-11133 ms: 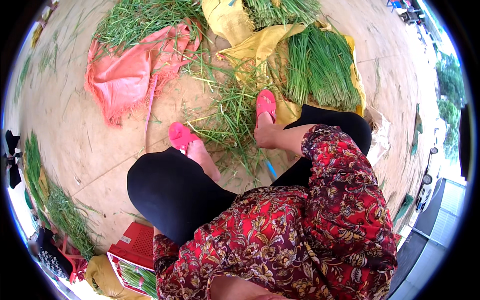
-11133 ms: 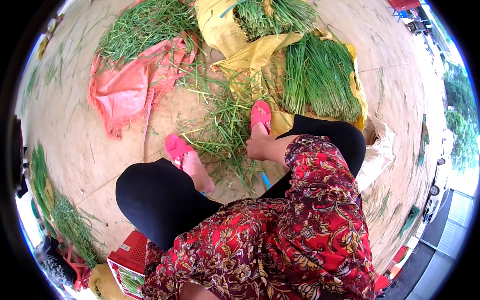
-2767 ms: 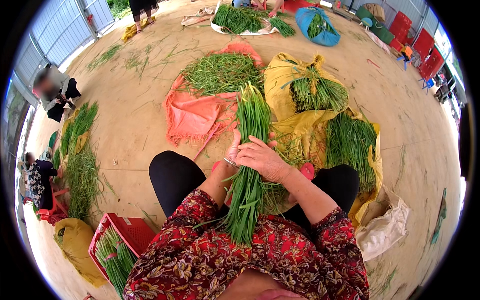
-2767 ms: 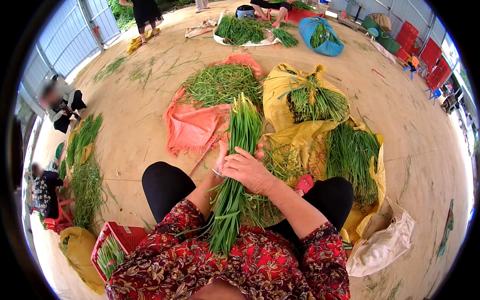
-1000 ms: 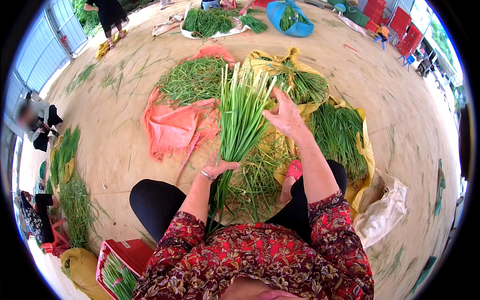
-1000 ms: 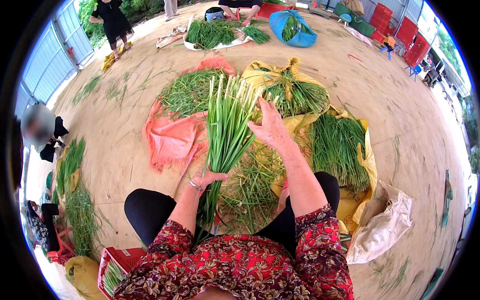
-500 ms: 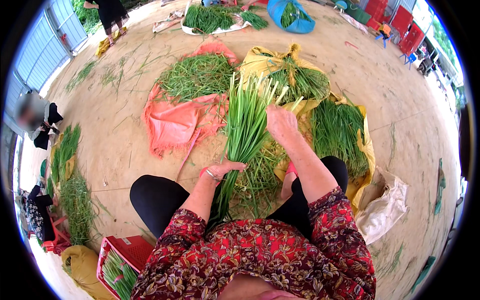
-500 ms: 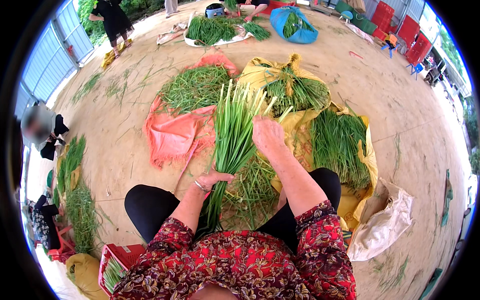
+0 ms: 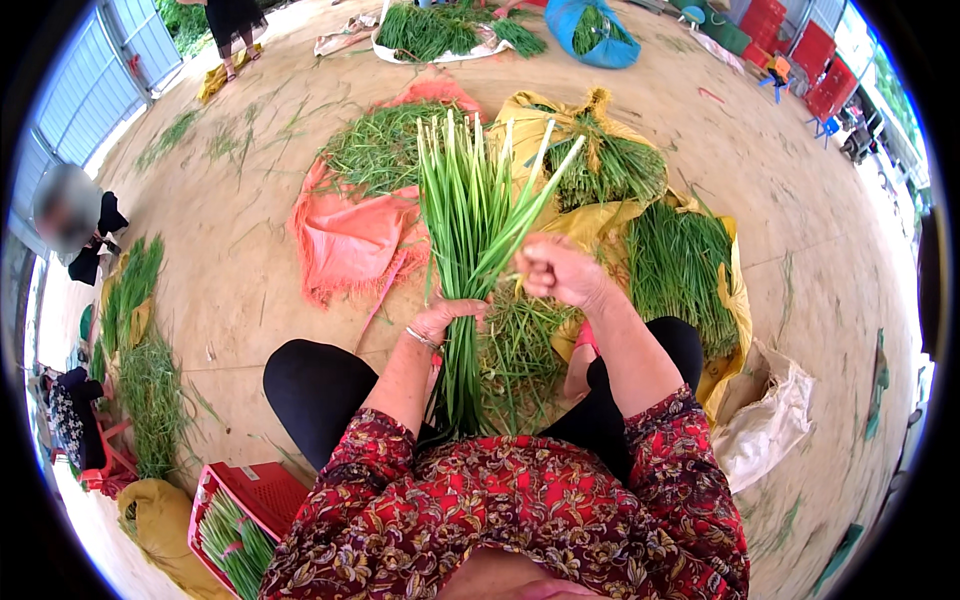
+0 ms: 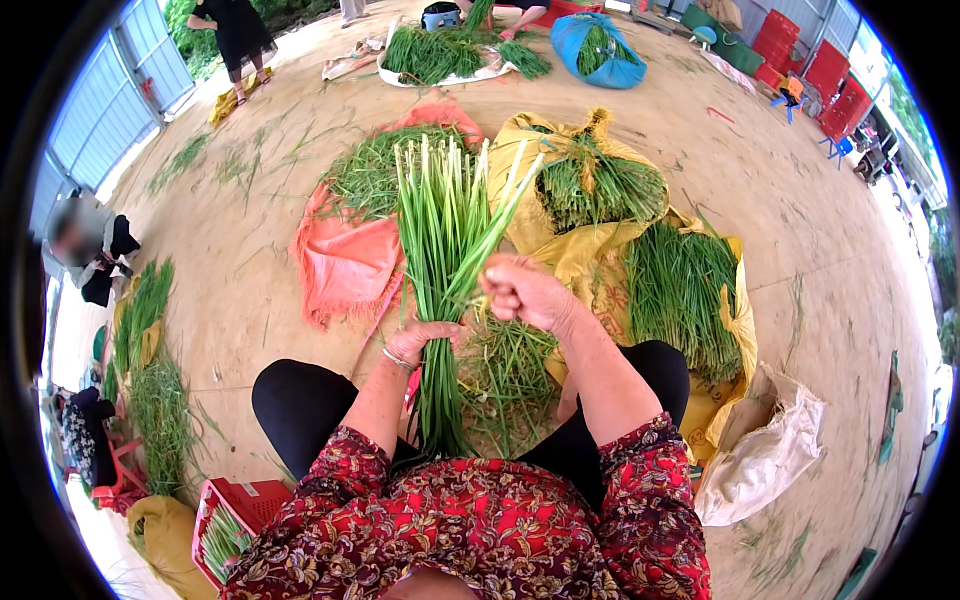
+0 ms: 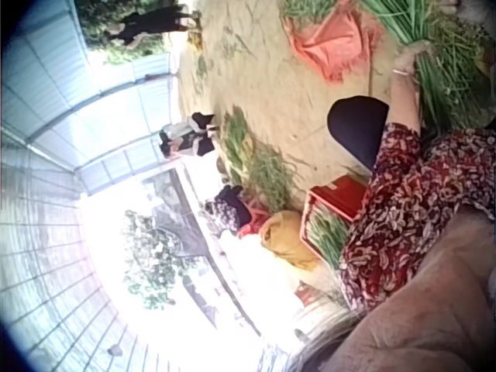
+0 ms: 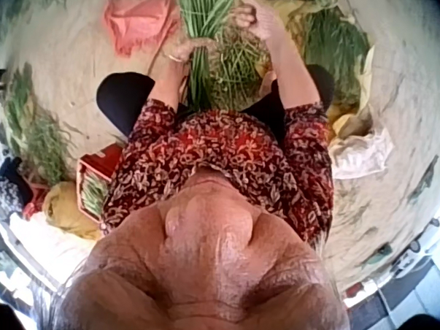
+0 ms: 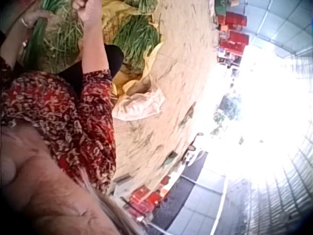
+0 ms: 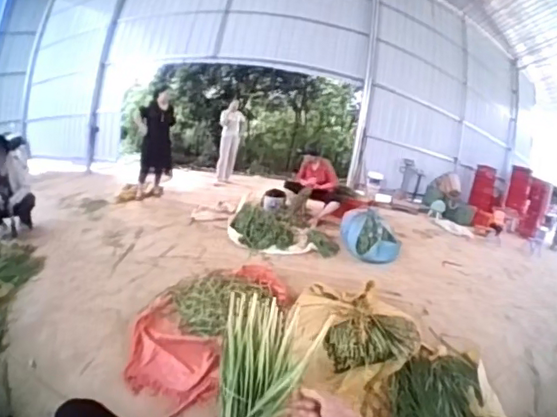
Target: The person sorts a bunch of leeks by hand, removing individual stalks from a pile and gathering them into a bundle.
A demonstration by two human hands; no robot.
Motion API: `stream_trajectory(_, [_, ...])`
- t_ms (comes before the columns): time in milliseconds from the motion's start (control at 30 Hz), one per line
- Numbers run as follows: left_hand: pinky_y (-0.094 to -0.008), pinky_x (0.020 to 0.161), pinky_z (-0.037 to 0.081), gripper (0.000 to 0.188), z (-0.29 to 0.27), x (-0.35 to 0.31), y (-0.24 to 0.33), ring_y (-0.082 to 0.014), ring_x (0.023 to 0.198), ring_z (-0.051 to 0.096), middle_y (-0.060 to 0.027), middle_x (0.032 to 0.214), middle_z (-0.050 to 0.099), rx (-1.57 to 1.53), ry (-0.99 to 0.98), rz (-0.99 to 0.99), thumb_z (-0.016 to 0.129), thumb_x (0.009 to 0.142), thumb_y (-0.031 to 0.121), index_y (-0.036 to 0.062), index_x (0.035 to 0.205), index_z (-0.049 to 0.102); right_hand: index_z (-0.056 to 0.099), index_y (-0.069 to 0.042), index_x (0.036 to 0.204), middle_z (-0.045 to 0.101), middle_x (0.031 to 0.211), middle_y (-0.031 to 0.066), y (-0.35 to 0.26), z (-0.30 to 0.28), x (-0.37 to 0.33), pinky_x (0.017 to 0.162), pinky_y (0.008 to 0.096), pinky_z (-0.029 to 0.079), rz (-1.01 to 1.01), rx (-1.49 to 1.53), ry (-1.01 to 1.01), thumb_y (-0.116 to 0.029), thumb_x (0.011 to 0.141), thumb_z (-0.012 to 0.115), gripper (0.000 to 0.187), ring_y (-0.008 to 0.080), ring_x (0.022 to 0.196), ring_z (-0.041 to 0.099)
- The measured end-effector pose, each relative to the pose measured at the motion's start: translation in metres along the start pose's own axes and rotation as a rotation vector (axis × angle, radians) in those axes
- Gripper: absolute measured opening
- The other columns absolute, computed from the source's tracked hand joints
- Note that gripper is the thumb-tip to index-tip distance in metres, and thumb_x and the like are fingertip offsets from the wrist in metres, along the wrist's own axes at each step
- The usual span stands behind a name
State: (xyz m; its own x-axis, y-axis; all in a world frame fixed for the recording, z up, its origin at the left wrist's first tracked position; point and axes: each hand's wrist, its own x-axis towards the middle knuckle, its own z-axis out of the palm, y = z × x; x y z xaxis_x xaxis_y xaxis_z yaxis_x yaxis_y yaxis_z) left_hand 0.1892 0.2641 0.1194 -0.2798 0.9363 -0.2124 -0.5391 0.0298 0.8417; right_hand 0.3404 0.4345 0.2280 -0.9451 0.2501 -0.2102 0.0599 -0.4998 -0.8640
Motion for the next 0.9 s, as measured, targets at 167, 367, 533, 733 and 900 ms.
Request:
stream_trajectory(167, [-0.0294, 0.055, 0.051, 0.040, 0.006, -0.005, 0.010, -0.0174, 0.062, 0.061, -0.0086, 0.080, 0.065, 0.014, 0.012, 0.034, 0.077, 0.068, -0.002, 0.0000, 0.105, 0.063, 0.059, -0.005, 0.079, 0.045, 0.059, -0.0066, -0.016, -0.014, 0.007, 0.041, 0.0200, 0.031, -0.237, 0.404, 0.351, -0.012, 0.088, 0.057, 0.011, 0.0030, 0.045, 0.034])
stream_trajectory(367, [-0.0295, 0.054, 0.052, 0.044, 0.000, 0.002, 0.003, -0.0183, 0.062, 0.062, -0.0082, 0.081, 0.064, 0.056, 0.018, 0.078, 0.076, 0.066, -0.006, 0.0023, 0.106, 0.059, 0.064, -0.004, 0.077, 0.058, 0.064, 0.0028, -0.021, -0.021, 0.008, 0.046, 0.0245, 0.039, -0.755, -0.458, 0.713, -0.007, 0.085, 0.061, 0.009, 0.0102, 0.048, 0.048])
stream_trajectory(533, [-0.0304, 0.054, 0.052, 0.047, -0.010, 0.003, -0.003, -0.0186, 0.060, 0.062, -0.0081, 0.078, 0.065, 0.057, 0.036, 0.067, 0.077, 0.065, -0.006, 0.0026, 0.107, 0.059, 0.064, -0.002, 0.082, 0.062, 0.068, 0.0088, -0.043, -0.035, 0.005, 0.054, 0.0303, 0.047, -1.162, -1.288, 1.088, -0.004, 0.084, 0.061, 0.005, 0.0195, 0.057, 0.058])
stream_trajectory(733, [-0.0308, 0.055, 0.052, 0.044, -0.014, -0.001, -0.002, -0.0189, 0.059, 0.062, -0.0085, 0.076, 0.065, 0.040, 0.096, -0.014, 0.078, 0.066, -0.004, 0.0028, 0.105, 0.060, 0.064, -0.008, 0.076, 0.058, 0.064, -0.0025, -0.075, -0.056, -0.032, 0.049, 0.0223, 0.039, -0.889, -0.523, 0.969, -0.018, 0.091, 0.061, 0.018, 0.0061, 0.051, 0.044])
stream_trajectory(900, [-0.0306, 0.058, 0.053, 0.042, -0.007, -0.002, 0.003, -0.0182, 0.066, 0.064, -0.0087, 0.081, 0.067, 0.045, 0.105, -0.005, 0.076, 0.067, -0.006, 0.0025, 0.106, 0.060, 0.063, -0.005, 0.113, 0.065, 0.103, 0.0068, -0.062, -0.014, -0.019, 0.046, 0.0192, 0.049, -0.492, -0.791, 0.805, -0.007, 0.086, 0.065, 0.028, 0.0051, 0.059, 0.055])
